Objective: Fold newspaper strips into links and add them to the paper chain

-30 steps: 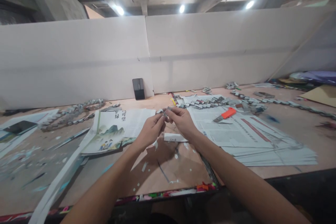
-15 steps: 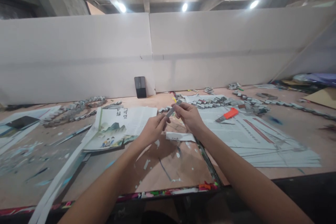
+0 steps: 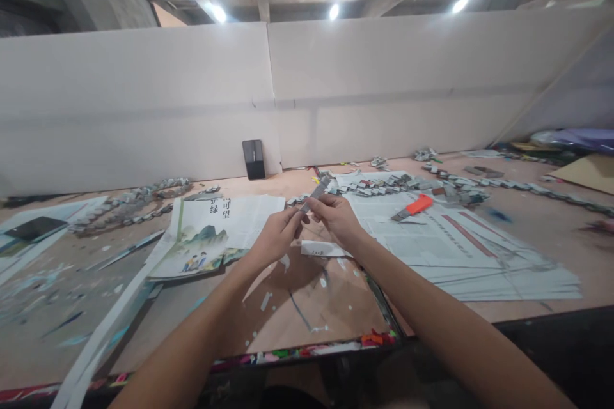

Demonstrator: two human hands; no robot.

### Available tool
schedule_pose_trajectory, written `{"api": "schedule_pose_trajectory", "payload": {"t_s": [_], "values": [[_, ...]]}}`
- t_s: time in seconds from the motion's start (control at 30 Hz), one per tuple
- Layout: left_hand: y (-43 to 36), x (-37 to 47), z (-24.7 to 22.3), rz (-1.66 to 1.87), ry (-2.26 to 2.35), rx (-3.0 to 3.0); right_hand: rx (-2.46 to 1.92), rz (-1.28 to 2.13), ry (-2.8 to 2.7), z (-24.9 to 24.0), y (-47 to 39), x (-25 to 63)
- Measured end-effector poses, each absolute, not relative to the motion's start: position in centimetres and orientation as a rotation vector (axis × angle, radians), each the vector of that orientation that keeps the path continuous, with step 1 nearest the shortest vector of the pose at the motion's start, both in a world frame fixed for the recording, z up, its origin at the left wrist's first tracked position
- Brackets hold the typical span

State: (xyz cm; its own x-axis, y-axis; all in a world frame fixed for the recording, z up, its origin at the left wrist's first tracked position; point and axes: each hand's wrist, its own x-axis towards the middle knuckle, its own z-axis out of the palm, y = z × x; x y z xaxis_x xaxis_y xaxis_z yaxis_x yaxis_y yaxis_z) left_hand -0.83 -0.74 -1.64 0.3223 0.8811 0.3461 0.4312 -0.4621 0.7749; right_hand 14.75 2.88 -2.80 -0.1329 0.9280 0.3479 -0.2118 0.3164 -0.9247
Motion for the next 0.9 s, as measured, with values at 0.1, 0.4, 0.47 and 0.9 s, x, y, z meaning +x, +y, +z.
{"api": "schedule_pose_trajectory", "payload": {"t_s": [0.1, 0.4, 0.47, 0.9], "values": [[-0.9, -0.8, -1.4, 1.007, 1.161, 2.059, -0.694, 1.106, -1.252, -1.8, 2.9, 15.3], [-1.0, -0.8, -1.5, 1.095, 1.179, 2.098, -0.685, 1.181, -1.299, -2.9, 2.7, 14.5], [-1.0, -0.8, -1.4, 1.100, 1.172, 2.092, -0.692, 1.187, -1.301, -3.4, 2.7, 14.2], [0.5, -0.8, -0.2, 1.306, 1.171, 1.904, -0.974, 1.085, -1.546, -1.7, 2.6, 15.0]]}}
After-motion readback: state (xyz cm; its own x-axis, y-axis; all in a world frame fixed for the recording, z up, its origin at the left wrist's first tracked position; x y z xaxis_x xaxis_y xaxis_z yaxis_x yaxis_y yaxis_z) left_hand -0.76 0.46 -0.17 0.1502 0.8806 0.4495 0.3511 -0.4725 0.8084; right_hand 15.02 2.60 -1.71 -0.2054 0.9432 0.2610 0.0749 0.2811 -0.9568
